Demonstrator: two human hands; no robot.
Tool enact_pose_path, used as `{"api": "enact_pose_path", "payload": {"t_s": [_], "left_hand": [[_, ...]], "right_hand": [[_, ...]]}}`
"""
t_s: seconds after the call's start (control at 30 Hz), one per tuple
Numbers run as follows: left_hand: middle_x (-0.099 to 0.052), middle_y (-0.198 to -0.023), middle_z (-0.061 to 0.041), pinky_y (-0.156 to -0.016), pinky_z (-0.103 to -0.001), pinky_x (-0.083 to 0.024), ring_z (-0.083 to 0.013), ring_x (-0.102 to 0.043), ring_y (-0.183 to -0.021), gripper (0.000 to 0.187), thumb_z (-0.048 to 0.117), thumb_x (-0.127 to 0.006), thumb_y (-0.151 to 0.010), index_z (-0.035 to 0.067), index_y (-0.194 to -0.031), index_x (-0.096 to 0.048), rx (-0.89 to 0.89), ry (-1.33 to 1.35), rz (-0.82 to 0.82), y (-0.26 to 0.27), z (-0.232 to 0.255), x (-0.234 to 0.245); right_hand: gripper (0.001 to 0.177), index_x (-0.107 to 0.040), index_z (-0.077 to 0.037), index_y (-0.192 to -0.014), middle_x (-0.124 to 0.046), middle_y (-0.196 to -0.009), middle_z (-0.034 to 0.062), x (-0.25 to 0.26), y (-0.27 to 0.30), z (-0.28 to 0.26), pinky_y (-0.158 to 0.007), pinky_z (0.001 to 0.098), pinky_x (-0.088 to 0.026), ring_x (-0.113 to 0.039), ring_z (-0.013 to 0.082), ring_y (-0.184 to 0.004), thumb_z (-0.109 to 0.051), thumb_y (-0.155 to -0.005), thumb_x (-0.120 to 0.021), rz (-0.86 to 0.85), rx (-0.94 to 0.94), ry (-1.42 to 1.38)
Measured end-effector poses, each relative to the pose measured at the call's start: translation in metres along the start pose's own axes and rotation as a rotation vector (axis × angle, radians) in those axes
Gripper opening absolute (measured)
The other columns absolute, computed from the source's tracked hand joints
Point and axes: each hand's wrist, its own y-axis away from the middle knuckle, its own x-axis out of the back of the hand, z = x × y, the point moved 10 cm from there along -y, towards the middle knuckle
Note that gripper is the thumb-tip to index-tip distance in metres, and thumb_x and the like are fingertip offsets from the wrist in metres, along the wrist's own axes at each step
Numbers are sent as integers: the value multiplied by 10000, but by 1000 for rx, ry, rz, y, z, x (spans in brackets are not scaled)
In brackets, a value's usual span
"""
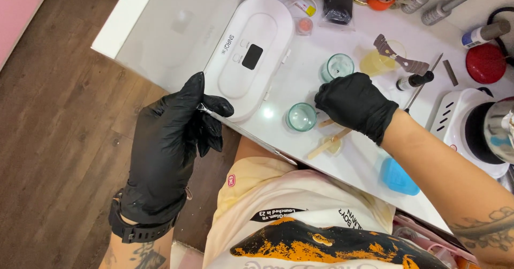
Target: Preparing wax and placing wicks into jars for candle making.
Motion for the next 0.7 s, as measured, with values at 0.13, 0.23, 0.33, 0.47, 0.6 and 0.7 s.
{"api": "enact_pose_path", "payload": {"t_s": [0.13, 0.23, 0.33, 0.47, 0.6, 0.7], "left_hand": [[-761, -795, -112, -428, -238, -419, -121, -601, -500, 424, 335, -552, -1049, -16, -938, -761, -1, 8, 7, 1, 1, 1], [-756, -795, -110, -443, -230, -418, -114, -593, -513, 441, 340, -544, -1070, -19, -938, -763, -35, -21, 4, 2, 3, 3], [-753, -789, -102, -451, -226, -424, -105, -596, -520, 451, 344, -535, -1078, -17, -935, -765, -42, -44, -14, 0, 3, 2], [-753, -792, -98, -444, -229, -419, -104, -593, -513, 437, 344, -539, -1070, -12, -946, -760, -41, -27, -21, -1, -1, 0], [-740, -771, -108, -440, -231, -414, -106, -583, -506, 436, 348, -551, -1068, -11, -941, -762, -45, -21, -14, 0, 0, 3], [-729, -753, -114, -442, -233, -416, -111, -582, -506, 439, 345, -557, -1072, -14, -926, -763, -35, 6, 5, -1, -2, 10]], "right_hand": [[79, -689, -164, -774, -661, -717, 47, -4, -4, -8, -502, 422, -498, -696, 282, -689, -240, -797, -688, -14, 99, 186], [88, -691, -153, -750, -656, -697, 63, -2, -5, -9, -490, 437, -494, -692, 303, -674, -239, -735, -702, 23, 132, 122], [67, -674, -146, -747, -643, -682, 69, 2, -2, -13, -492, 430, -492, -686, 300, -662, -206, -770, -690, 92, 169, 152], [122, -647, -124, -717, -634, -668, 81, 2, -3, -16, -503, 431, -497, -683, 305, -661, -236, -734, -694, 64, 179, 164], [130, -650, -113, -744, -641, -676, 77, 8, -3, -11, -482, 429, -498, -678, 293, -626, -229, -772, -701, 4, 106, 249], [117, -731, -118, -852, -712, -806, 84, 23, 9, 5, -558, 429, -529, -696, 316, -690, -227, -815, -712, 95, 25, 44]]}}
